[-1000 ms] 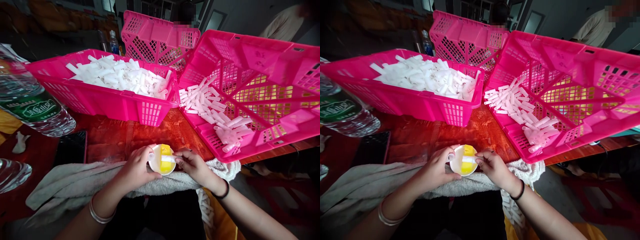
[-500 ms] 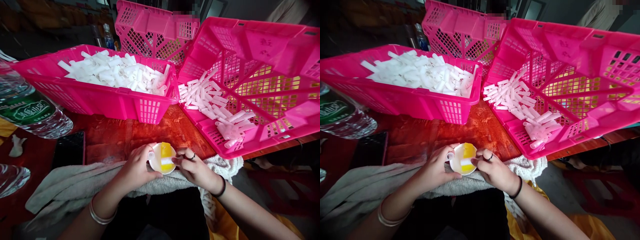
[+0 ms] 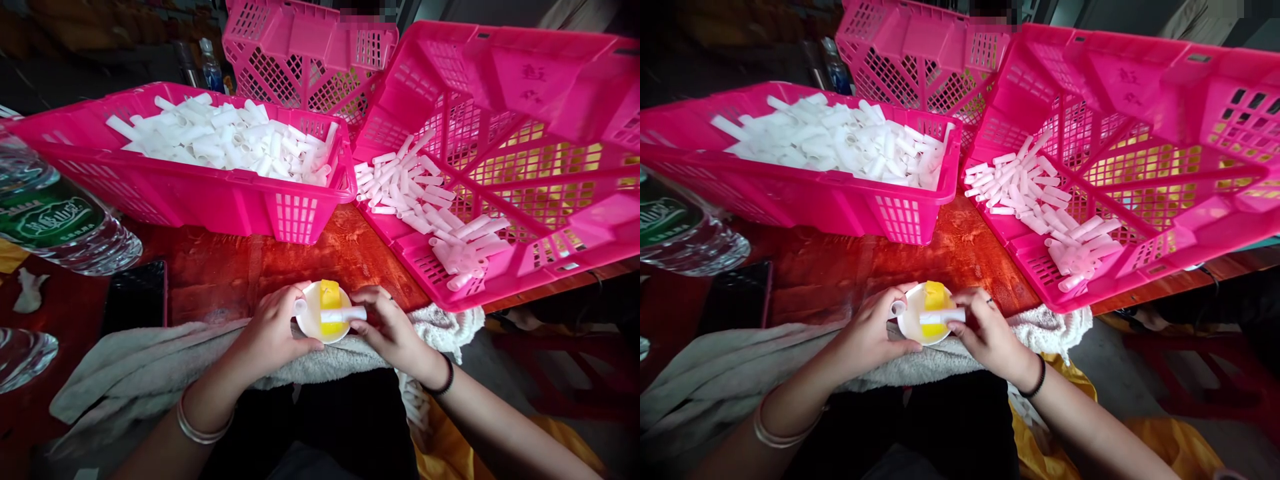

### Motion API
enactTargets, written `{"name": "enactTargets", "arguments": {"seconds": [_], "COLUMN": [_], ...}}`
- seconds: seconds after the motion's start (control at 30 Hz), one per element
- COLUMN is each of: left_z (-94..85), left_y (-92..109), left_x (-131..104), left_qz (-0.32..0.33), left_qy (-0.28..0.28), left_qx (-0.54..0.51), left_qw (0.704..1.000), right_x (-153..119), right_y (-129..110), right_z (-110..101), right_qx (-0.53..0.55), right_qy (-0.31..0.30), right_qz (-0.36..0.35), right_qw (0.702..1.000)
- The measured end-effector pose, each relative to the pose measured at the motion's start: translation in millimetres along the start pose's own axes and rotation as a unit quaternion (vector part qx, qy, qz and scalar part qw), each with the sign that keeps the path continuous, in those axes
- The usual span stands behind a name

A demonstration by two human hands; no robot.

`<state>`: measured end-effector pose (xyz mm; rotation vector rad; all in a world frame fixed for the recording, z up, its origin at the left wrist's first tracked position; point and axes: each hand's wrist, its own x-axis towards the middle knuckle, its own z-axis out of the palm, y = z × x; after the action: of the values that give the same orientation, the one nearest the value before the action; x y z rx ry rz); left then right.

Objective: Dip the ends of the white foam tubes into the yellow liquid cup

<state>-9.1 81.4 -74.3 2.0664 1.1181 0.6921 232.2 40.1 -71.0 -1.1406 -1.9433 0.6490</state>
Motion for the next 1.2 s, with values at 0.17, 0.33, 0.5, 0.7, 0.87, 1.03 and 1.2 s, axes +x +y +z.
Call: {"name": "enactTargets", "arguments": {"seconds": [0.17, 0.33, 0.5, 0.7, 0.87, 1.03, 1.2], "left_z": [0.0, -0.2, -6.2, -25.7, -38.4, -34.1, -20.5], "left_y": [-1, 0, 4, 30, 63, 85, 109], "left_x": [1, 0, -5, -15, -25, -45, -68], "left_qz": [-0.004, 0.011, 0.09, 0.152, 0.221, 0.221, 0.141], "left_qy": [-0.003, -0.005, 0.102, 0.08, 0.085, 0.065, -0.043], "left_qx": [0.005, 0.012, 0.082, 0.135, 0.253, 0.295, 0.137], "left_qw": [1.0, 1.0, 0.987, 0.976, 0.938, 0.927, 0.98], "right_x": [1, 2, 3, 3, 1, 0, -10], "right_y": [0, -1, -19, -55, -78, -102, -111], "right_z": [-3, -13, -12, -3, -12, -23, -13], "right_qx": [-0.041, -0.233, -0.041, 0.195, 0.147, 0.084, -0.014], "right_qy": [-0.011, -0.021, 0.092, 0.085, 0.044, -0.01, 0.006], "right_qz": [-0.033, -0.282, -0.105, 0.069, 0.062, 0.002, -0.121], "right_qw": [0.999, 0.931, 0.989, 0.975, 0.986, 0.996, 0.993]}}
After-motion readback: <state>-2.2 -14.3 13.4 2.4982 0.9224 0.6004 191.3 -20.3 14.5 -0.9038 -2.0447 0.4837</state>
